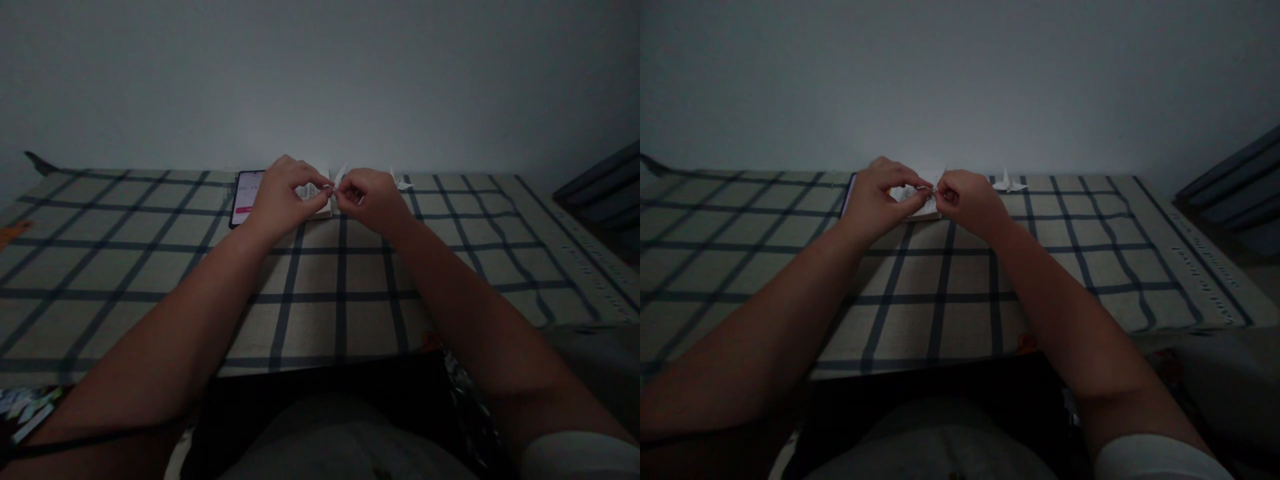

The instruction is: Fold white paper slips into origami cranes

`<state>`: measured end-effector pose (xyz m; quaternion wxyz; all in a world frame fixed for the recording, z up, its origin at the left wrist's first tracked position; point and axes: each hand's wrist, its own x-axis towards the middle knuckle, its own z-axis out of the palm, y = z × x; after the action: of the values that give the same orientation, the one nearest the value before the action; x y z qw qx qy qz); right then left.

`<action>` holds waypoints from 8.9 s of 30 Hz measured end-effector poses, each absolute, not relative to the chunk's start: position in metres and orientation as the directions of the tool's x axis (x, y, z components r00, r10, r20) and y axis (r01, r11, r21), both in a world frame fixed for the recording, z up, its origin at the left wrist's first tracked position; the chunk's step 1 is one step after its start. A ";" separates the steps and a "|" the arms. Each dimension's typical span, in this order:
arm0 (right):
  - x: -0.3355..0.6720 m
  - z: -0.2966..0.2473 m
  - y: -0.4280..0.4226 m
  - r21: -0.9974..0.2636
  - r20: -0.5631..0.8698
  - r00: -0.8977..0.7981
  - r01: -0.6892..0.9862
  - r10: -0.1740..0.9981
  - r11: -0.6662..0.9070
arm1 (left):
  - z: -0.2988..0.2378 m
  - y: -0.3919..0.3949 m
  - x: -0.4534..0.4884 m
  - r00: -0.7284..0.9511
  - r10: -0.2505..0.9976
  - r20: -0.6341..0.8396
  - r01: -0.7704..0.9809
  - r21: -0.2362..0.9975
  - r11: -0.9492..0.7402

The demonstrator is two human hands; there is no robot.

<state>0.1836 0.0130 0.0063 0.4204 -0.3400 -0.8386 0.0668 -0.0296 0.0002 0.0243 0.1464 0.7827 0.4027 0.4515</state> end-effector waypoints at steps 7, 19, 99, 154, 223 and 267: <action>0.186 0.006 0.016 -0.408 0.653 -0.433 0.490 0.621 0.771 | 0.022 -0.001 -0.028 0.198 0.825 0.529 0.485 0.679 -0.552; 0.188 0.005 0.018 -0.372 0.638 -0.483 0.489 0.600 0.789 | 0.019 0.001 -0.029 0.292 0.787 0.544 0.503 0.613 -0.610; 0.200 0.007 0.022 -0.499 0.537 -0.538 0.418 0.649 0.759 | 0.025 0.005 -0.038 0.517 0.628 0.582 0.461 0.429 -0.777; 0.186 -0.002 0.020 -0.448 0.657 -0.446 0.416 0.607 0.791 | 0.023 0.000 -0.033 0.373 0.654 0.658 0.508 0.445 -0.738; 0.180 0.007 0.016 -0.979 0.201 -0.342 -0.043 0.918 0.198 | 0.010 0.007 -0.029 0.253 0.716 0.651 0.528 0.527 -0.666; 0.194 0.010 0.019 -0.919 0.215 -0.491 0.192 0.844 0.345 | 0.016 0.006 -0.036 0.482 0.616 0.624 0.509 0.373 -0.776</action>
<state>0.1943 0.0189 0.0101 0.3616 -0.3519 -0.7362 0.4510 -0.0359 0.0063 0.0156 0.0684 0.8580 0.3276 0.3896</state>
